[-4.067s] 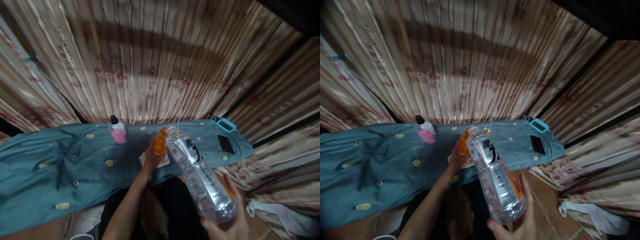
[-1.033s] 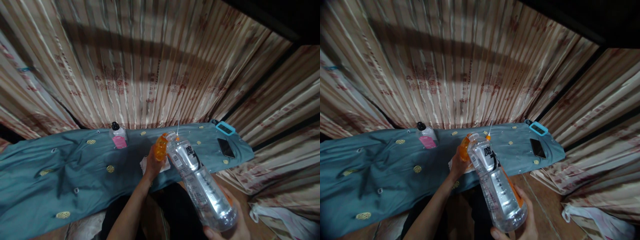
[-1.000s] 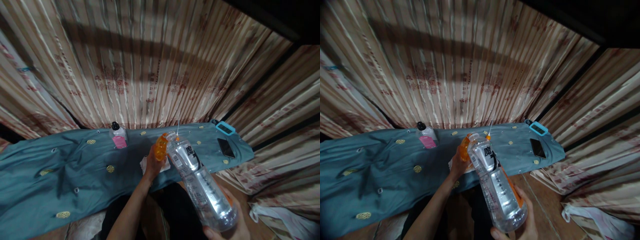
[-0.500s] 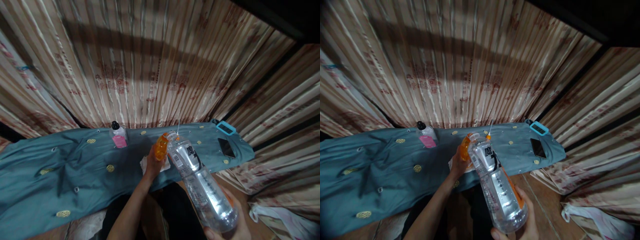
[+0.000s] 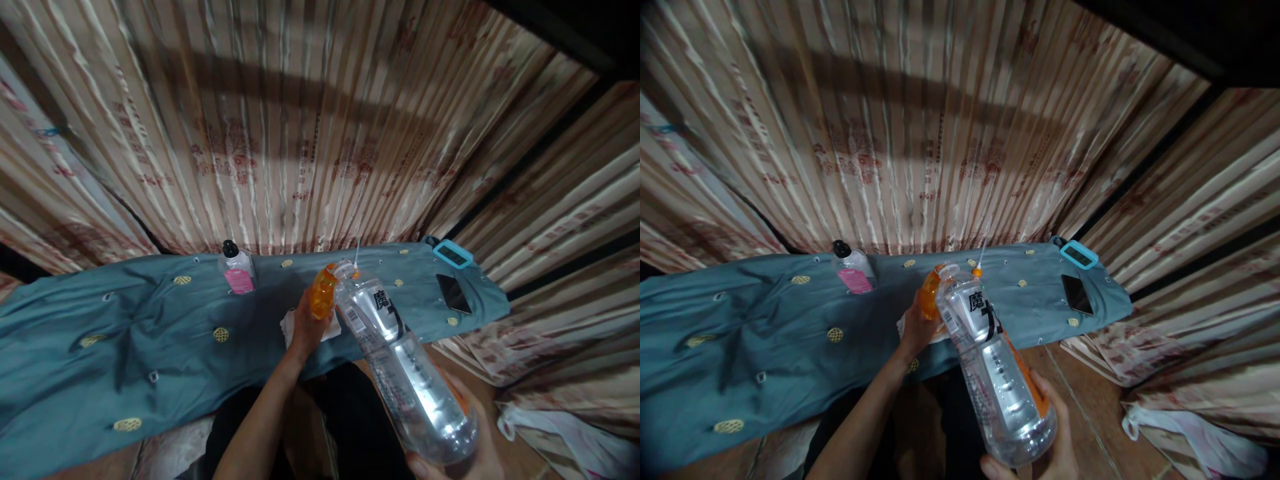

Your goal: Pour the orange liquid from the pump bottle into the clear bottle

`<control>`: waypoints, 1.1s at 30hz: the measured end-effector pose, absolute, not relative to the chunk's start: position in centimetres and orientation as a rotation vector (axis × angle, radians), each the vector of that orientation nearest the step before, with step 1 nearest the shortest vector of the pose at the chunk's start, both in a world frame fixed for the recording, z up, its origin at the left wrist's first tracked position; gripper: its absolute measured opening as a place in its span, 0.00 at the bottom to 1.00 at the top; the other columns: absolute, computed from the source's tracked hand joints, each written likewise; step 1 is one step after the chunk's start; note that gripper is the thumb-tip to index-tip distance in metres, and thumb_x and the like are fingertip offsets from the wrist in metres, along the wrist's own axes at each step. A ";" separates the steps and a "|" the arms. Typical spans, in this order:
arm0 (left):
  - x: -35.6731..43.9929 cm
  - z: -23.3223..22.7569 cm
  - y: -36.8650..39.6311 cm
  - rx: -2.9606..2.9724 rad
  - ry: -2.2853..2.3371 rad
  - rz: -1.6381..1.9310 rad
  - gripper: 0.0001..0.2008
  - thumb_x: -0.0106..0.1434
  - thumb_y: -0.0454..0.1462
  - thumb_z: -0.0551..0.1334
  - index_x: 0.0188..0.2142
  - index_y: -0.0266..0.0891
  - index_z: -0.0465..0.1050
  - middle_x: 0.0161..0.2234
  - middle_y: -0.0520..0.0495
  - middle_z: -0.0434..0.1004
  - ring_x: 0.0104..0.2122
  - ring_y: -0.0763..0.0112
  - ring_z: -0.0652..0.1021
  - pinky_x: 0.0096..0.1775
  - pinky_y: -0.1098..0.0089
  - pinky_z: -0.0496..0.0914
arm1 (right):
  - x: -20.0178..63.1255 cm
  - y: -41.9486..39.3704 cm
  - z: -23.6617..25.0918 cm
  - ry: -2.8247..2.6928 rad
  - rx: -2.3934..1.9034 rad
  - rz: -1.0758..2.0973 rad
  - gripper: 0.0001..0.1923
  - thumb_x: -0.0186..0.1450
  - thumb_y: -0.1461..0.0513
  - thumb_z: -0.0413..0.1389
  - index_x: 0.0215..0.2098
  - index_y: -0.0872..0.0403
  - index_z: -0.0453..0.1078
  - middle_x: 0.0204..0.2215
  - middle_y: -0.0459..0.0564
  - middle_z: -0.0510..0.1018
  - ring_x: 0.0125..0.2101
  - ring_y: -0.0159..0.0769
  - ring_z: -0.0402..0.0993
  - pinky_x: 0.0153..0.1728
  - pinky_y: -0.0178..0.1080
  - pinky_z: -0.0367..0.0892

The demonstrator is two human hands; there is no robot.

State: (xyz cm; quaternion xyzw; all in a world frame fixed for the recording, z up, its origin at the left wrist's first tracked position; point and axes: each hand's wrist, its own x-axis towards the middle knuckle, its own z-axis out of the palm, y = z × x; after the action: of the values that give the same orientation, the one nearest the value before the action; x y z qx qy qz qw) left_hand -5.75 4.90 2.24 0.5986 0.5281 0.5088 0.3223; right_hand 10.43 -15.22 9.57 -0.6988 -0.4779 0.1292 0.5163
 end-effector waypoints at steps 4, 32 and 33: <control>-5.8 2.5 4.8 1.564 1.399 1.299 0.24 0.54 0.30 0.68 0.51 0.43 0.67 0.42 0.47 0.80 0.40 0.65 0.81 0.43 0.67 0.75 | 10.3 -15.2 9.5 -1.117 -1.673 0.351 0.46 0.50 0.36 0.64 0.57 0.51 0.61 0.55 0.58 0.71 0.55 0.59 0.69 0.55 0.51 0.61; -5.9 1.3 5.4 1.702 1.356 1.396 0.39 0.54 0.32 0.68 0.63 0.42 0.56 0.62 0.37 0.68 0.54 0.58 0.78 0.55 0.59 0.74 | 10.8 -15.2 9.1 -1.139 -1.649 0.309 0.44 0.50 0.37 0.65 0.57 0.50 0.63 0.54 0.58 0.74 0.52 0.57 0.74 0.46 0.47 0.74; -5.9 1.3 5.4 1.703 1.362 1.391 0.38 0.54 0.33 0.68 0.63 0.42 0.57 0.62 0.38 0.69 0.54 0.58 0.78 0.55 0.60 0.74 | 10.7 -15.1 9.1 -1.140 -1.642 0.307 0.44 0.50 0.38 0.65 0.57 0.50 0.63 0.54 0.58 0.74 0.53 0.58 0.74 0.47 0.48 0.73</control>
State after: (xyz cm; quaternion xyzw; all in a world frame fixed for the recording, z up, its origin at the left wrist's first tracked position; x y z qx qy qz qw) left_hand -5.90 5.35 1.29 0.6331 0.5064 0.5174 0.2740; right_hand 10.75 -15.15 9.14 -0.6880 -0.4776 0.1287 0.5310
